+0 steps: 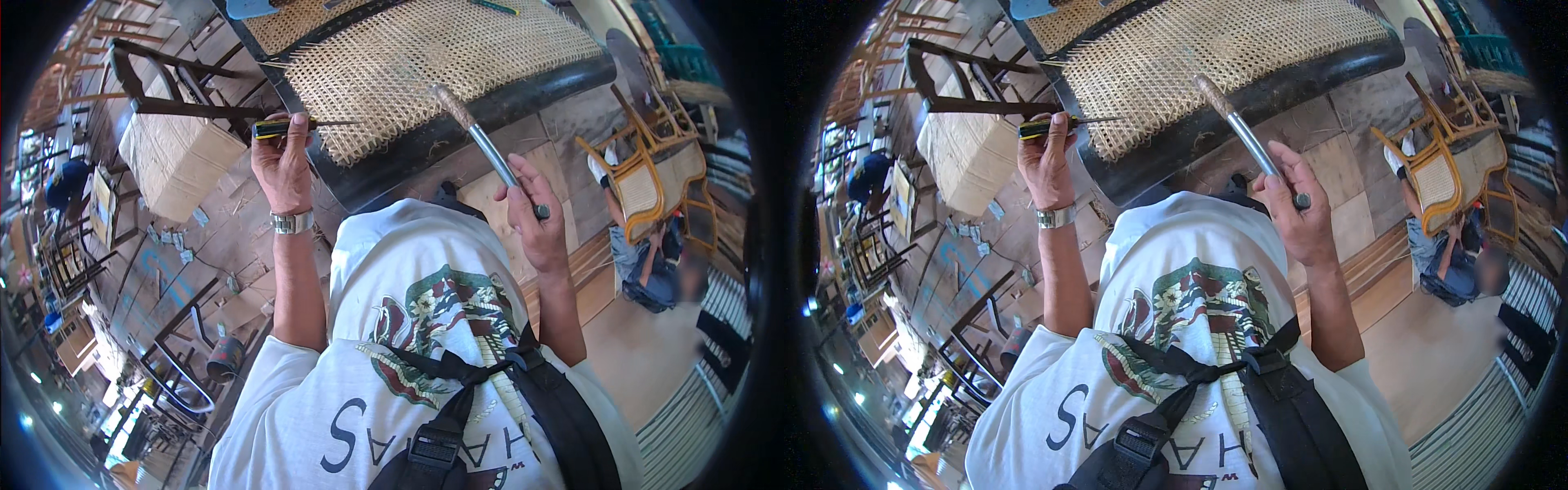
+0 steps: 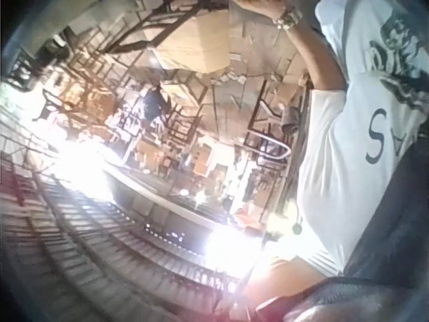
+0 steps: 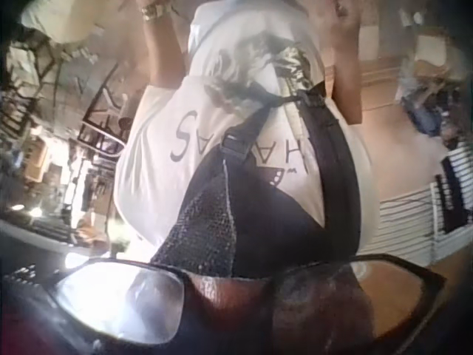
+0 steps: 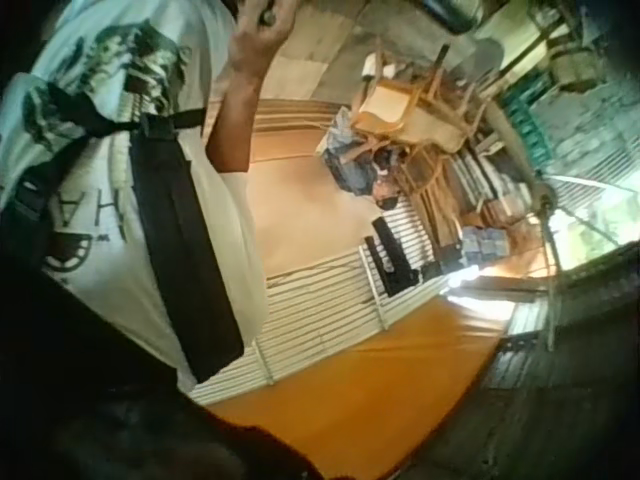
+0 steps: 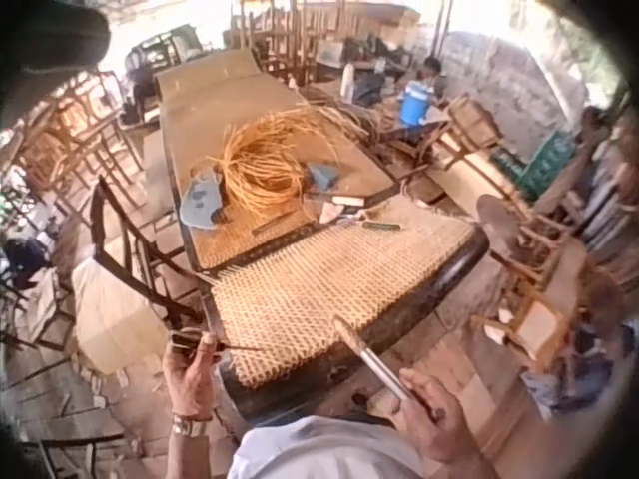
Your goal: Weaving and securing cane mesh on a wooden chair seat frame using hand tools.
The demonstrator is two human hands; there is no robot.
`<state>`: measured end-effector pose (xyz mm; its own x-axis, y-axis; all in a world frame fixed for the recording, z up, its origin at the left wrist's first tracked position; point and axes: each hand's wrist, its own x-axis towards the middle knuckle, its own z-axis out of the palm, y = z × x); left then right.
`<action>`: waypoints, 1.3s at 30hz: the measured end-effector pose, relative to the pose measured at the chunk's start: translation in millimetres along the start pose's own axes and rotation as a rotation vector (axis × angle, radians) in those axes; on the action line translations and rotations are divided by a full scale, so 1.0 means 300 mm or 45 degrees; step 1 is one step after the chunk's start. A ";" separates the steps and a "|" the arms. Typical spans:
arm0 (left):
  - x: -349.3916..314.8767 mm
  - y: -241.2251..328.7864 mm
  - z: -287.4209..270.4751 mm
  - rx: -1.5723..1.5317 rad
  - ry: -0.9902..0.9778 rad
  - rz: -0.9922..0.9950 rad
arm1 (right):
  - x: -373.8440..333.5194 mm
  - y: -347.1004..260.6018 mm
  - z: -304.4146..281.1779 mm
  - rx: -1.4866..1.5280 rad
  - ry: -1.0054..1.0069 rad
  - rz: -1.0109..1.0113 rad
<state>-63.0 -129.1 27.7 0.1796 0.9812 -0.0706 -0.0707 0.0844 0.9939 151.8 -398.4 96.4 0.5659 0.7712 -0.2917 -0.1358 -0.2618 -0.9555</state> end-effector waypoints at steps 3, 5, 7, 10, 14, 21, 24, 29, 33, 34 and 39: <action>-0.093 -0.001 0.009 -0.026 0.066 -0.011 | 0.016 0.037 -0.064 -0.066 -0.026 0.004; -0.151 -0.003 0.017 -0.034 0.110 0.020 | 0.019 0.051 -0.089 -0.109 -0.053 0.006; -0.195 -0.018 0.000 -0.051 0.153 0.030 | 0.014 0.050 -0.097 -0.091 -0.067 0.017; -0.268 -0.035 -0.015 -0.085 0.264 0.055 | 0.010 0.038 -0.107 -0.074 -0.135 0.036; -0.357 -0.012 -0.003 -0.100 0.331 0.001 | 0.002 0.055 -0.124 -0.037 -0.222 -0.007; -0.377 0.000 0.011 -0.103 0.341 0.015 | 0.009 0.075 -0.135 0.112 -0.192 -0.026; -0.324 0.005 0.028 -0.039 0.291 0.088 | 0.013 0.089 -0.140 0.138 -0.158 -0.057; -0.083 -0.090 0.011 0.192 0.250 0.240 | 0.040 0.076 -0.083 -0.010 -0.236 -0.090; 0.150 -0.150 0.042 0.198 0.236 0.282 | 0.125 0.084 0.047 -0.191 -0.362 -0.209; 0.214 -0.179 0.045 0.266 0.226 0.276 | 0.146 0.082 0.092 -0.294 -0.407 -0.240; 0.354 -0.202 0.111 0.550 0.187 0.314 | 0.257 0.085 0.258 -0.445 -0.521 -0.482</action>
<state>-6.9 -35.7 -37.2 0.0670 0.9795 0.1900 0.3235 -0.2015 0.9245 129.0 -300.5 46.3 0.1587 0.9873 0.0031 0.3231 -0.0490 -0.9451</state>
